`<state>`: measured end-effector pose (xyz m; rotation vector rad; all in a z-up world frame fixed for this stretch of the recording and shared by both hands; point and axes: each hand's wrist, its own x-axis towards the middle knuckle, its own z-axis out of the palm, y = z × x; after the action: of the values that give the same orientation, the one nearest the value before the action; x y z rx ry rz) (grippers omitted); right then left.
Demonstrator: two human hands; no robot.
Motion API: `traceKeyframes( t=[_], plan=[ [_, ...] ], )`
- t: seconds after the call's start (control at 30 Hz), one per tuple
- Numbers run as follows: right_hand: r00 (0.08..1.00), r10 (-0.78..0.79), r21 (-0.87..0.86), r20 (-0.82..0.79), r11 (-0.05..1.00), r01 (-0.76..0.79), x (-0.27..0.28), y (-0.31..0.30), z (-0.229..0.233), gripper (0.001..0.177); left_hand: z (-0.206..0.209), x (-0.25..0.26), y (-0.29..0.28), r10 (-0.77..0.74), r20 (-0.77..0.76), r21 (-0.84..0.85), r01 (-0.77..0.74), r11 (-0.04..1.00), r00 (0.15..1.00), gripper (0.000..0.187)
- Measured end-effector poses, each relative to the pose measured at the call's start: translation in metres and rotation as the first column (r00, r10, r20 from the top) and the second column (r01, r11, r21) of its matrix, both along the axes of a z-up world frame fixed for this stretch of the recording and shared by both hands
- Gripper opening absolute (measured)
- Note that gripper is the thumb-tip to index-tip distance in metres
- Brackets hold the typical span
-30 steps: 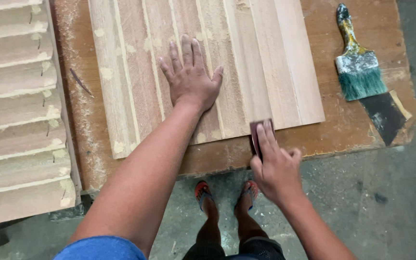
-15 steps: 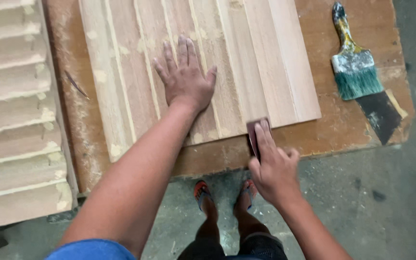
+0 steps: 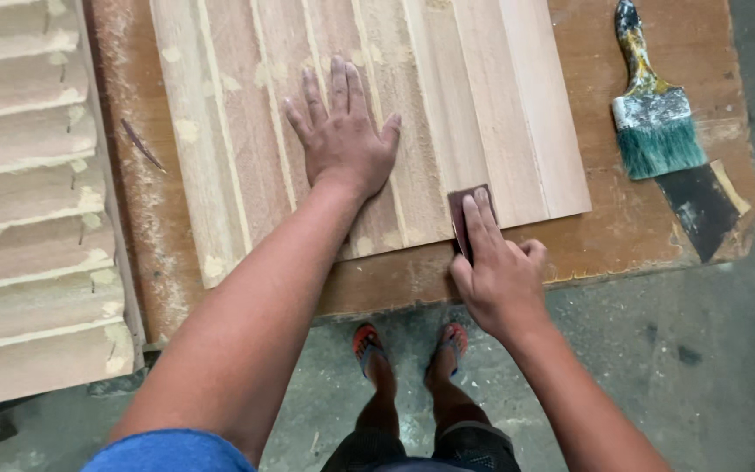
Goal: The person sands the surface of a grooved wooden board by hand using sandpaper and then wipes the dust away with a brush.
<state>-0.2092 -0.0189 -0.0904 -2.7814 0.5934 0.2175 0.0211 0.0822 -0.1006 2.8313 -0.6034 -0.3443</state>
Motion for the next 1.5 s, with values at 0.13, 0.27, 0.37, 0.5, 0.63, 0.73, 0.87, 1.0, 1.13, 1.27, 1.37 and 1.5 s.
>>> traceKeyframes(
  t=[0.13, 0.27, 0.37, 0.5, 0.63, 0.73, 0.87, 1.0, 1.13, 1.27, 1.37, 1.5],
  plan=[
    [0.999, 0.039, -0.001, -0.001, 0.999, -0.039, -0.055, 0.016, 0.008, 0.072, 0.0, -0.002, -0.002, 0.006, 0.007, 0.009, -0.006, 1.0, 1.0, 0.088],
    [0.992, 0.106, -0.2, 0.069, 0.976, -0.091, -0.016, -0.001, -0.019, 0.069, 0.005, 0.0, 0.0, 0.012, -0.001, -0.028, -0.012, 1.0, 1.0, 0.087],
    [0.994, 0.107, -0.28, 0.031, 0.955, -0.095, -0.015, -0.009, -0.034, 0.074, 0.008, -0.005, 0.002, -0.006, -0.04, 0.002, 0.006, 1.0, 0.999, 0.087],
    [0.993, 0.106, -0.242, 0.057, 0.966, -0.089, -0.023, -0.008, -0.032, 0.079, -0.014, 0.007, -0.003, 0.05, 0.136, -0.124, -0.033, 0.992, 0.989, 0.088],
    [0.977, 0.133, -0.425, 0.165, 0.904, -0.051, -0.013, -0.014, -0.045, 0.08, -0.006, -0.001, -0.003, 0.025, 0.002, -0.089, -0.025, 0.996, 1.0, 0.089],
    [0.983, 0.135, -0.441, 0.121, 0.895, -0.069, -0.033, -0.015, -0.054, 0.085, -0.007, 0.001, -0.005, 0.028, 0.012, -0.062, -0.027, 0.998, 1.0, 0.091],
    [0.99, 0.045, -0.335, 0.132, 0.942, 0.002, 0.005, -0.022, -0.063, 0.081, -0.02, 0.005, -0.004, 0.032, 0.1, -0.062, -0.026, 0.998, 0.994, 0.088],
    [0.996, -0.027, -0.326, 0.08, 0.944, 0.052, -0.013, -0.02, -0.074, 0.096, 0.001, 0.004, -0.002, 0.047, -0.035, -0.146, -0.052, 0.988, 0.998, 0.086],
    [0.908, 0.095, -0.586, 0.408, 0.79, 0.181, -0.01, -0.022, -0.101, 0.098, 0.008, 0.002, -0.002, 0.021, -0.057, -0.051, -0.024, 0.998, 0.998, 0.087],
    [0.946, 0.036, -0.545, 0.321, 0.824, 0.154, -0.018, -0.022, -0.09, 0.097, 0.021, -0.005, 0.001, 0.014, -0.105, 0.008, -0.013, 1.0, 0.994, 0.087],
    [0.971, 0.051, -0.615, 0.234, 0.781, 0.107, -0.047, -0.028, -0.112, 0.112, -0.004, 0.002, -0.003, 0.045, -0.042, -0.07, -0.048, 0.996, 0.998, 0.087],
    [0.99, 0.021, -0.421, 0.138, 0.906, 0.04, -0.014, -0.036, -0.094, 0.1, -0.016, 0.003, -0.008, 0.033, 0.026, -0.039, -0.032, 0.999, 0.999, 0.091]
  ],
)
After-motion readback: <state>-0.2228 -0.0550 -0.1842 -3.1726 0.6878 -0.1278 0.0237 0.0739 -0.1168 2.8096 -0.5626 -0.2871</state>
